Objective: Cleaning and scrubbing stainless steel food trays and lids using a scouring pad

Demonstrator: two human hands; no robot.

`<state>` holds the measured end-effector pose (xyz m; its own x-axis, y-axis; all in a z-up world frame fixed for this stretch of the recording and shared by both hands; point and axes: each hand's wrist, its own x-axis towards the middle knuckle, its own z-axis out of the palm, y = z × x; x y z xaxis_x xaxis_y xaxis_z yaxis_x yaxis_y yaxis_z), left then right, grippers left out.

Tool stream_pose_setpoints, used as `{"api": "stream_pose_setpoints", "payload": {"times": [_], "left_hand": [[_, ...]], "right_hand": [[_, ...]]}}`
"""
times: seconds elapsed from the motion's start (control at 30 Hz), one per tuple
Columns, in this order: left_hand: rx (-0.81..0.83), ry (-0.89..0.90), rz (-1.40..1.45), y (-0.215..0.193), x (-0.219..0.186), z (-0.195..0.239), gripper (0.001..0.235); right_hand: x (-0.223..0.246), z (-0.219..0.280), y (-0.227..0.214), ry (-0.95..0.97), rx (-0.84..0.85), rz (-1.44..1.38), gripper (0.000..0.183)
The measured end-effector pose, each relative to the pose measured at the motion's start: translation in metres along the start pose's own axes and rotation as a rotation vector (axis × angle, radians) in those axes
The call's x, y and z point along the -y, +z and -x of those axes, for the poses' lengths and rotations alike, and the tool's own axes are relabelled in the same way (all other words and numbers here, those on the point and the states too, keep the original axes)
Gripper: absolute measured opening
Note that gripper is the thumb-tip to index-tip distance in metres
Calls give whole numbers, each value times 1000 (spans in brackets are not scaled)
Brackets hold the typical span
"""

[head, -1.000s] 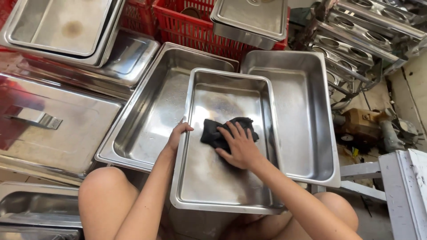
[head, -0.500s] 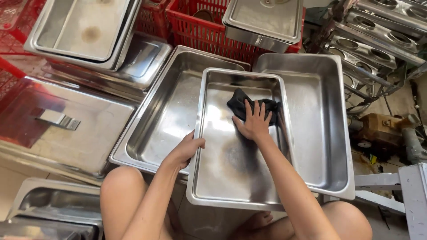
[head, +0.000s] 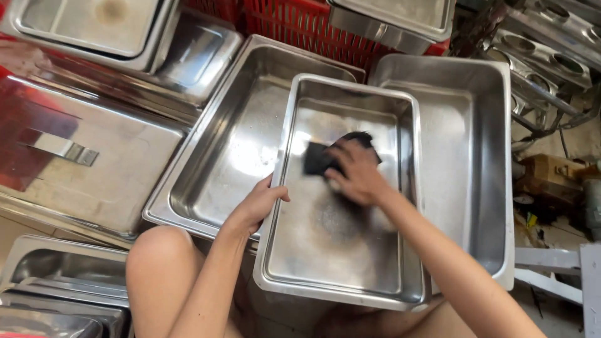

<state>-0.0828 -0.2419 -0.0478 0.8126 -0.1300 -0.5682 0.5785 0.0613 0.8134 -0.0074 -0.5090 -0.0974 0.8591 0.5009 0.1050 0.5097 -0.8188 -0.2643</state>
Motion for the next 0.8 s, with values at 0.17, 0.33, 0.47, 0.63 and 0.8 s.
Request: {"api": "stream_pose_setpoints", "payload": {"times": [0.17,0.33,0.47,0.63,0.8], "left_hand": [[24,-9,-66,-3,14,-10,80],[30,7,-90,-5,16,-12,80],[67,17,5,-10,30,-29,68],[80,-12,149,-2,24,-15,74],[102,33,116,-3,41,-25,66]], "right_hand": [[-38,-39,1,535,223,13,91],[-4,-73,16,511,215,48,98],[59,-39,13,179,281,87,83],[17,12,-14,203,364,83,76],[-43,-29,2,571,296,54,96]]}}
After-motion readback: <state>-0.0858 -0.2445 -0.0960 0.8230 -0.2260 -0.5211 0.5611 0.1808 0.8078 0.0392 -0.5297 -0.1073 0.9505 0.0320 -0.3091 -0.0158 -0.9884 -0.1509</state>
